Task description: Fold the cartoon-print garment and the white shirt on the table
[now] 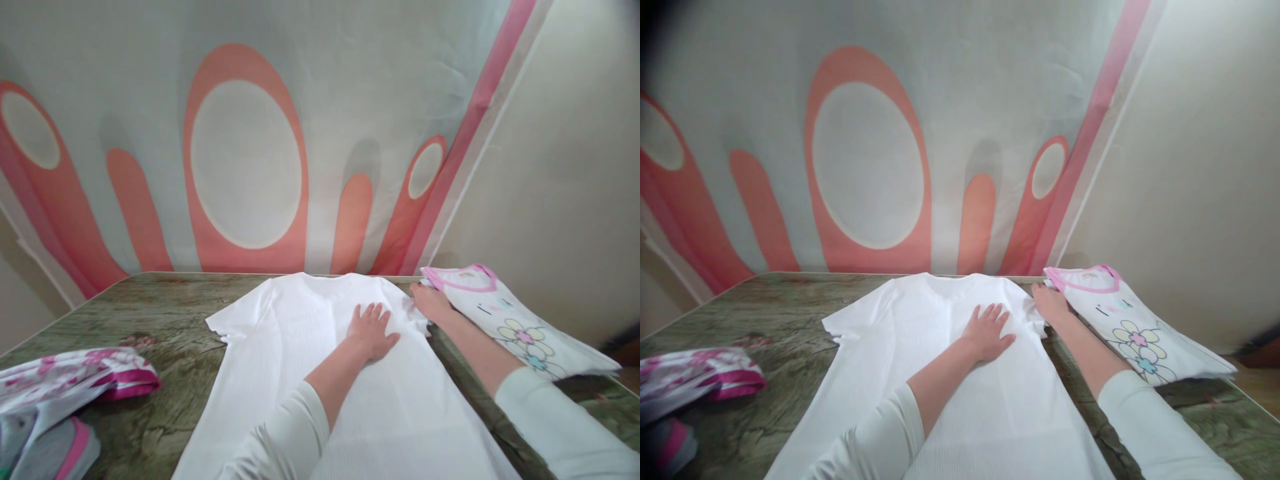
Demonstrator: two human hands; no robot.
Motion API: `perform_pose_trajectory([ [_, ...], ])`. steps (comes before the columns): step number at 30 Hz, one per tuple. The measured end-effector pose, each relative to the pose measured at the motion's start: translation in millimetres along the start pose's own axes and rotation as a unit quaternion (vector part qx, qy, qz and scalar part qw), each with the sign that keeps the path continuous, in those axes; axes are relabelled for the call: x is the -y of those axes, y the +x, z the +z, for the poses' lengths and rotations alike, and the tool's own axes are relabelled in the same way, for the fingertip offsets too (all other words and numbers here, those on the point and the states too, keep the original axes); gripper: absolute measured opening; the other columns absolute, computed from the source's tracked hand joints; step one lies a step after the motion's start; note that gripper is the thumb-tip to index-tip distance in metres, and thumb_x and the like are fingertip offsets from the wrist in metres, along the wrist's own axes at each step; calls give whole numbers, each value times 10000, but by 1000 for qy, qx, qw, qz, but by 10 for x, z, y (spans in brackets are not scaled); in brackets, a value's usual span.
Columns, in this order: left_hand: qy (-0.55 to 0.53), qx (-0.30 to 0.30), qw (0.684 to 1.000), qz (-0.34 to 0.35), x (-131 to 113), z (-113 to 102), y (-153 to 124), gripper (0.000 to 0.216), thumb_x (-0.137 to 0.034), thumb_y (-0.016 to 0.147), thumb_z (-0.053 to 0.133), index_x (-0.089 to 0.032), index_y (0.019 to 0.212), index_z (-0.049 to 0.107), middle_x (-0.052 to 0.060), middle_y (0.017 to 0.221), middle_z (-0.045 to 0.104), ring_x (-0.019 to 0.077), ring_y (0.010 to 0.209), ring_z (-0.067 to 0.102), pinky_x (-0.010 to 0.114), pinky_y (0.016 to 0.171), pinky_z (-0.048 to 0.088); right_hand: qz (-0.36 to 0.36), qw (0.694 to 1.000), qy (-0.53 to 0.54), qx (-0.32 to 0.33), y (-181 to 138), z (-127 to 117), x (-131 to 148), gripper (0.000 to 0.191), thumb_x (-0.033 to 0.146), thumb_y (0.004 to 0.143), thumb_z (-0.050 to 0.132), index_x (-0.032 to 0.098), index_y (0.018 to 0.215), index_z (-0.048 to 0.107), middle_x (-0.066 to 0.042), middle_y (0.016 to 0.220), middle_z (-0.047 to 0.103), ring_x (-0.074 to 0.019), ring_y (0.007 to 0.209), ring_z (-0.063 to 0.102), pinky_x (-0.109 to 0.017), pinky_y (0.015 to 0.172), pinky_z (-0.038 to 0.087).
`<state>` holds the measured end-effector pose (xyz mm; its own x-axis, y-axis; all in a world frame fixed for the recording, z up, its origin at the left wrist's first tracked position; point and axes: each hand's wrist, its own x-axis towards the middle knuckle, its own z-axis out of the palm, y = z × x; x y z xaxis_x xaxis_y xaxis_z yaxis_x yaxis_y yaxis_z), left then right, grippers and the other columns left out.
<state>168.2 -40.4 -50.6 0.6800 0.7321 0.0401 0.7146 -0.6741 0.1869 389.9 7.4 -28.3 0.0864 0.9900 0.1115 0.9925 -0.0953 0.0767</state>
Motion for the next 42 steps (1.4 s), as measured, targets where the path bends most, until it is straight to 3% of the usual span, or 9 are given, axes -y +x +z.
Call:
perform_pose_trajectory([
  [4,-3,0,1000,-3,-17,-10,4,670,-585,885,112,-206,1425,232,47,1503,128,247,1373,66,515,1083,15,-63,998,9,-8,50,50,223,299,139,900,319,95,1109,529,-198,1133,577,-261,1101,526,-400,925,374],
  [9,-7,-7,1000,-4,-30,-20,-1,692,-587,884,119,-168,1417,258,86,1491,172,243,1370,85,519,1081,12,-161,985,52,14,209,207,589,428,313,942,262,195,1336,382,-59,1404,394,-159,1293,331,-307,1045,282],
  [15,-14,-7,1000,-4,-18,-17,-6,670,-578,888,133,-188,1417,258,70,1495,164,258,1366,97,527,1075,20,-131,988,74,22,382,299,680,514,417,932,205,188,1374,332,-78,1454,304,-243,1335,246,-508,1044,230],
  [23,-5,-13,1000,-1,-46,-28,-13,630,-526,900,237,-150,1404,282,114,1467,238,297,1355,105,536,1064,37,-150,983,95,51,618,399,1096,596,512,908,225,199,1413,267,-66,1482,235,-233,1354,197,-442,1079,187],
  [27,-33,-2,999,7,71,-219,-14,505,-459,882,355,-152,1263,479,126,1307,481,271,1219,403,440,1027,259,-135,984,101,53,628,450,1116,638,548,898,206,185,1421,243,-64,1497,183,-245,1360,172,-456,1079,182],
  [30,-31,11,998,-61,336,-406,9,338,-303,881,373,-162,1088,600,119,1112,614,237,1024,567,377,918,393,-124,986,107,39,600,449,1134,610,514,914,164,184,1423,232,-65,1501,168,-241,1362,167,-461,1076,187],
  [33,-4,-27,983,-184,656,-470,-9,394,-217,875,356,-102,1220,510,185,1273,495,290,1192,442,480,1010,271,-126,986,110,26,520,451,1235,603,503,917,158,184,1426,213,-55,1505,152,-234,1367,144,-469,1078,179],
  [36,13,-53,960,-274,889,-374,-78,504,-304,906,318,-73,1352,361,193,1442,257,318,1334,203,541,1058,116,-148,982,113,31,398,458,1384,643,555,903,154,186,1427,214,-35,1507,147,-229,1366,144,-459,1080,182],
  [42,22,-71,953,-294,1015,-157,-153,658,-545,909,141,-139,1397,312,113,1483,190,282,1361,125,506,1080,79,-165,981,95,33,218,430,1512,672,566,900,120,164,1431,213,-45,1505,146,-226,1365,143,-450,1089,138],
])
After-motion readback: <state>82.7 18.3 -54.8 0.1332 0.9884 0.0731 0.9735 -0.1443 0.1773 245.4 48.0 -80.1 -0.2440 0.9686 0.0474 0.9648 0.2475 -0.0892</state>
